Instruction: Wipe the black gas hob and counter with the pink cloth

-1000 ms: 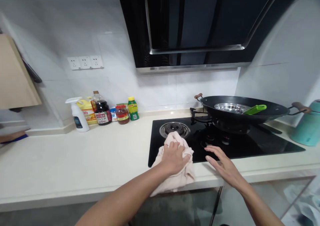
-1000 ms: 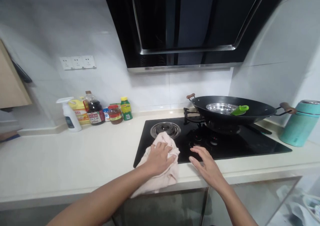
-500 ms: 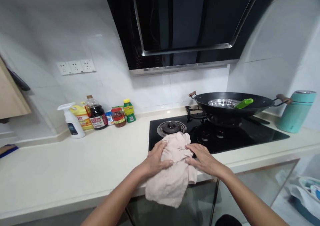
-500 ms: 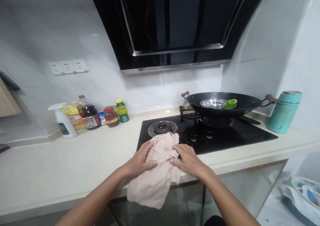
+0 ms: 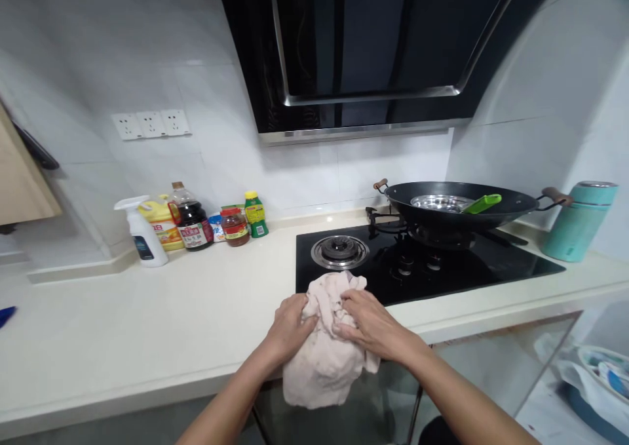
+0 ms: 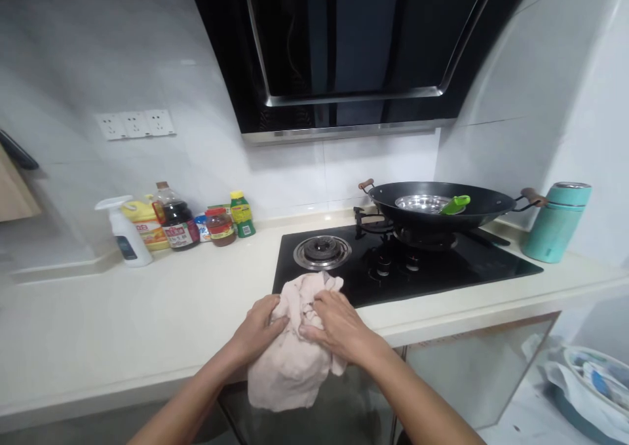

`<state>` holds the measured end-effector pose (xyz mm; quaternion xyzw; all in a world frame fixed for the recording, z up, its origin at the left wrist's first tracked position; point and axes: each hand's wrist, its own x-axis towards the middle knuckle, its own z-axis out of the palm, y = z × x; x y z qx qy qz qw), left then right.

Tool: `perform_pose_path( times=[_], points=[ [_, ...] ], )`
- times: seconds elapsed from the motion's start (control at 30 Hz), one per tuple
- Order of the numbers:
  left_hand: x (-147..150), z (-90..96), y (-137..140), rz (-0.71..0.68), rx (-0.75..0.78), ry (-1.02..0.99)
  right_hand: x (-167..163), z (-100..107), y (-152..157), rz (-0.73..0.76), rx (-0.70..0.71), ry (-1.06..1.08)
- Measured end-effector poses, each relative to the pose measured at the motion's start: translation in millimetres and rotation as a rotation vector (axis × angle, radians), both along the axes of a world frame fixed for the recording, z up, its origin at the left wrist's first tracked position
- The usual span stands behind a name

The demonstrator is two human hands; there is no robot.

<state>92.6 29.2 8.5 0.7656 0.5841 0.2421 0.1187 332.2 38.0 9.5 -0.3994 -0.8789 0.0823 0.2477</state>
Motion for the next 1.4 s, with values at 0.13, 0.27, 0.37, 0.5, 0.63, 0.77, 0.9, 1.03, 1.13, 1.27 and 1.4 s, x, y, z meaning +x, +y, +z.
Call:
perform_pose_path(
  times=[0.13, 0.27, 0.37, 0.5, 0.63, 0.77, 0.9, 1.03, 1.13, 1.27, 1.4],
  points=[
    [-20, 2.4, -17, -0.023, 0.026, -0.126, 3, 5, 11, -0.018, -0.046, 0.043],
    [-26, 3.4, -24, -0.06, 0.027, -0.182, -9, 7, 41, -0.12, -0.053, 0.033],
    [-23, -1.9, -24, -0.075, 0.044, -0.165, -25, 7, 50, -0.067, -0.074, -0.042],
    [-12, -15.5, -32, -0.034, 0.198, -0.112, -34, 2, 30, 0.011, -0.047, -0.093],
    [5, -25.9, -49, -0.026, 0.299, -0.025, -12, -7, -3, 0.01, -0.043, -0.075],
    [27, -25.1, -59, -0.065, 0.312, 0.02, 31, -12, -19, -0.041, -0.084, -0.041],
    [56, -19.7, -61, -0.226, 0.226, 0.041, 67, -15, -22, -0.099, -0.132, 0.049],
    [88, -19.8, -58, -0.227, 0.215, 0.062, 78, -9, -26, -0.106, -0.181, 0.221],
    [103, -20.1, -51, -0.135, 0.176, -0.019, 68, 13, -26, -0.011, -0.106, 0.289],
    [103, -12.5, -38, 0.016, 0.024, -0.308, 41, 58, -19, 0.178, 0.092, 0.273],
    [80, 0.3, -31, 0.051, -0.006, -0.606, 15, 100, -6, 0.276, 0.273, 0.236]
  ],
)
